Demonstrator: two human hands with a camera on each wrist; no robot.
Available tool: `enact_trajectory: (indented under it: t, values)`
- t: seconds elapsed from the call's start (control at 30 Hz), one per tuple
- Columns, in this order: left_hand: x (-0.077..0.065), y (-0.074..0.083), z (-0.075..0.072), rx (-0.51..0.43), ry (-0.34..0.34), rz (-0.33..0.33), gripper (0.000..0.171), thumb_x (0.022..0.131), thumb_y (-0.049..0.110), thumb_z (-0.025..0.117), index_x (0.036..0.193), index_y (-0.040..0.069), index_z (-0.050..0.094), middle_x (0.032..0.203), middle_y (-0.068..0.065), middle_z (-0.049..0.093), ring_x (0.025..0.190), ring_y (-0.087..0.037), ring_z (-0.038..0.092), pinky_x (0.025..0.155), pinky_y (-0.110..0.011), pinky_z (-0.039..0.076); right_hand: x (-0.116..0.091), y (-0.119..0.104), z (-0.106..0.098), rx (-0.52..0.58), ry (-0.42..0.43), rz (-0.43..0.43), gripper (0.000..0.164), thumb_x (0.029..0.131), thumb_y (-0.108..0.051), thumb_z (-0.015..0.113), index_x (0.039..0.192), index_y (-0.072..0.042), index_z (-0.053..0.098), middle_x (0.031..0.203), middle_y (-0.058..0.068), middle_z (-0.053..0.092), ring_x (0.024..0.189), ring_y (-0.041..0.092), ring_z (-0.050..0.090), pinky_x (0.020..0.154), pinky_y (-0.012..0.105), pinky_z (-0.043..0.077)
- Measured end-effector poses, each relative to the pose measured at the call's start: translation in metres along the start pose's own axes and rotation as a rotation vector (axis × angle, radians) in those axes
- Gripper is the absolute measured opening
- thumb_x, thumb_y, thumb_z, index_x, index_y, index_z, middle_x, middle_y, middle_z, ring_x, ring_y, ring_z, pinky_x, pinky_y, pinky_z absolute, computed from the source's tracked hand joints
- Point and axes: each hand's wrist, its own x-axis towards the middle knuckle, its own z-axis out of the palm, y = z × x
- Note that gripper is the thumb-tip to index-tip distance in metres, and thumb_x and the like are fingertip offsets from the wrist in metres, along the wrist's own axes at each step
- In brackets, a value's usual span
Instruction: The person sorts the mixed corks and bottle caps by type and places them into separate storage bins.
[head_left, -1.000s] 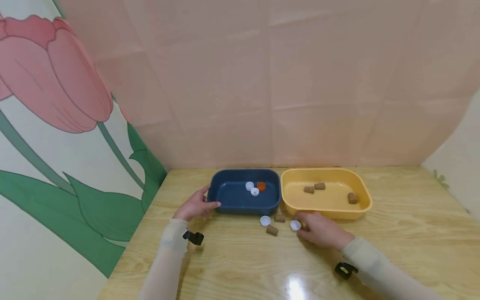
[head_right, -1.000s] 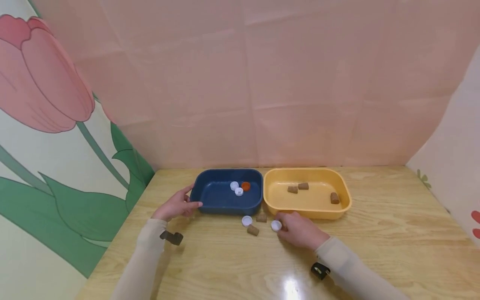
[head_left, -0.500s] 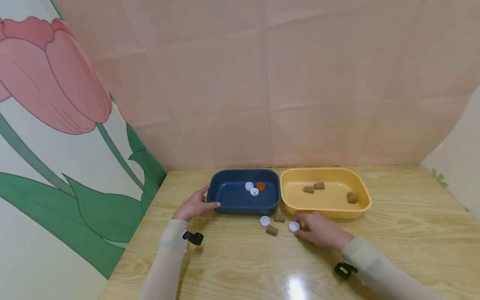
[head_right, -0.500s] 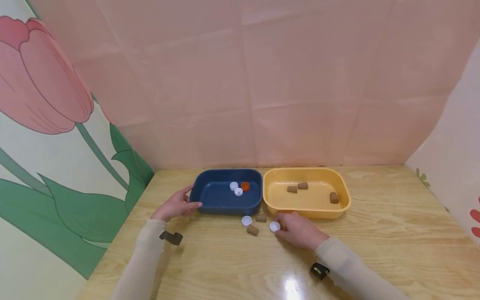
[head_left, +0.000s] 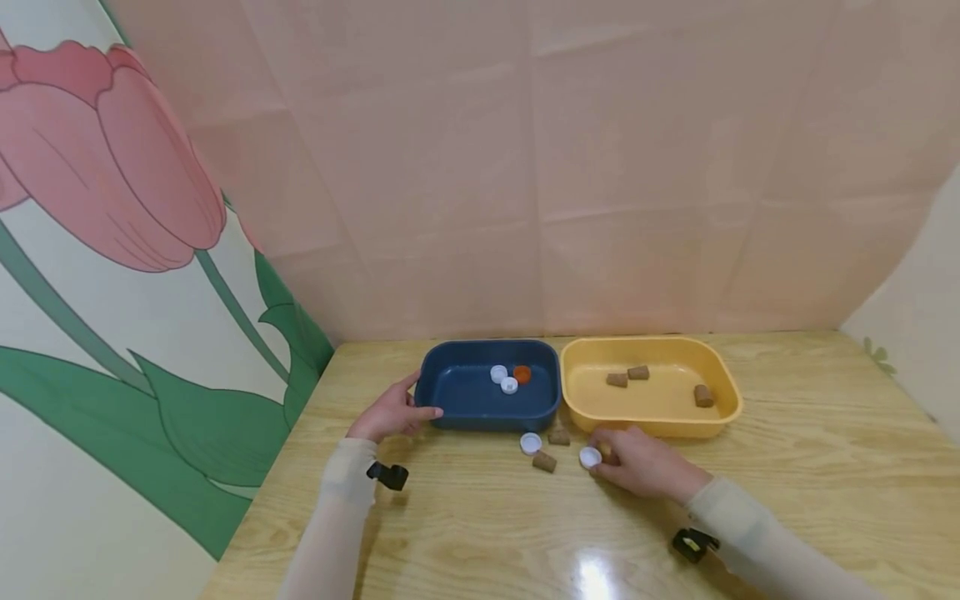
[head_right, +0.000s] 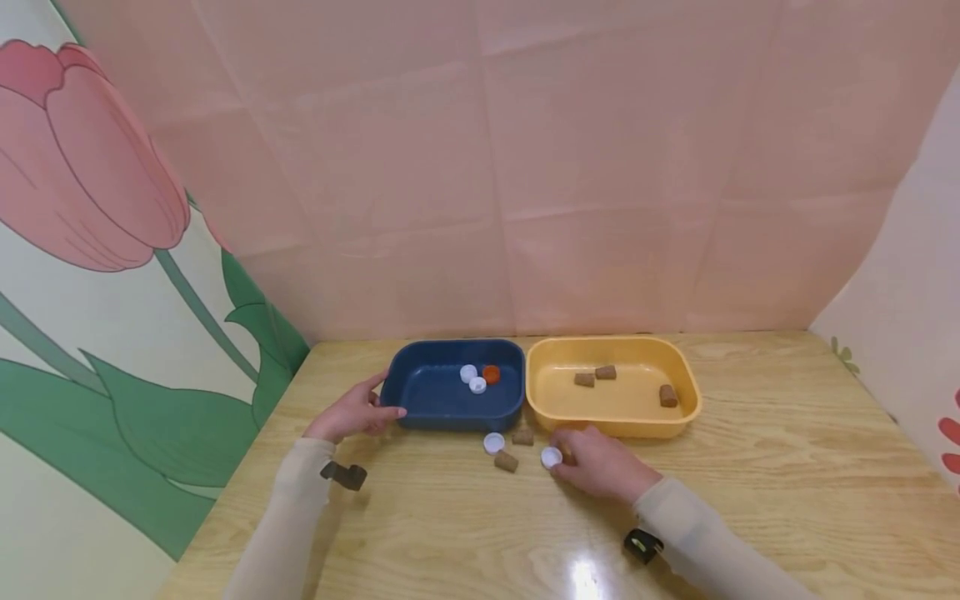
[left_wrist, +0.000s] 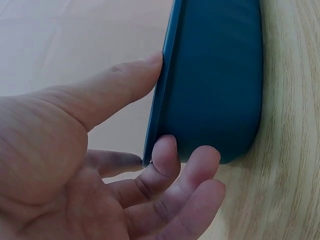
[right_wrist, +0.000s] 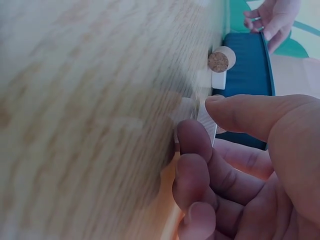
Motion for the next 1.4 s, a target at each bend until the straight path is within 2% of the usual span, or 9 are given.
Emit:
enact_trajectory:
  t: [0.27,0.47,0.7,0.9,1.07,1.4]
  values:
    - [-0.001,0.0,0.0,-0.008,0.008,-0.02,0.098,0.087,0.028,0.079,0.161,0.014,0.017,0.082,-0.009,0.052,0.08,-0.04,0.064,0.075,-0.045,0.057,-0.003,-0.005,-0.005,0.028,-0.013,0.016,0.015,0.091,-0.02,0.073,0.102,-0.014,0.066,0.058,-0.014,0.049,0.049,-0.001,0.042,0.044,0.02,0.036]
    - [-0.001,-0.001,0.0,-0.011,0.004,-0.014,0.098,0.087,0.028,0.08,0.161,0.015,0.016,0.079,-0.007,0.05,0.076,-0.039,0.063,0.071,-0.044,0.055,-0.005,-0.012,-0.011,0.05,-0.029,0.022,0.016,0.091,-0.018,0.074,0.103,-0.013,0.065,0.057,-0.014,0.049,0.049,-0.001,0.042,0.045,0.02,0.036]
    - [0.001,-0.001,0.0,-0.024,-0.006,-0.007,0.098,0.088,0.027,0.079,0.161,0.016,0.016,0.074,-0.005,0.047,0.066,-0.031,0.058,0.064,-0.04,0.049,-0.006,-0.017,-0.016,0.047,-0.029,0.024,0.019,0.091,-0.02,0.074,0.105,-0.011,0.064,0.059,-0.013,0.05,0.051,-0.001,0.044,0.046,0.02,0.038]
    - [0.003,-0.003,0.001,-0.022,0.0,-0.019,0.099,0.087,0.028,0.08,0.161,0.015,0.015,0.075,-0.005,0.049,0.069,-0.03,0.06,0.067,-0.039,0.053,-0.005,-0.021,-0.02,0.063,-0.03,0.001,0.021,0.092,-0.021,0.073,0.108,-0.01,0.064,0.061,-0.013,0.051,0.052,0.0,0.045,0.047,0.021,0.04]
    - [0.002,-0.002,0.001,-0.016,0.007,-0.018,0.099,0.087,0.027,0.08,0.161,0.014,0.016,0.074,-0.005,0.049,0.071,-0.033,0.062,0.067,-0.039,0.055,0.0,-0.026,-0.026,0.054,-0.006,0.001,0.021,0.093,-0.022,0.072,0.108,-0.011,0.064,0.059,-0.013,0.049,0.049,-0.001,0.043,0.045,0.02,0.038]
    - [-0.001,0.001,0.001,-0.01,0.009,-0.014,0.098,0.087,0.027,0.079,0.161,0.013,0.017,0.074,-0.005,0.05,0.071,-0.034,0.062,0.068,-0.04,0.055,0.023,-0.043,-0.054,0.004,0.041,0.054,0.022,0.093,-0.024,0.072,0.109,-0.012,0.064,0.06,-0.008,0.049,0.049,0.005,0.043,0.046,0.022,0.037]
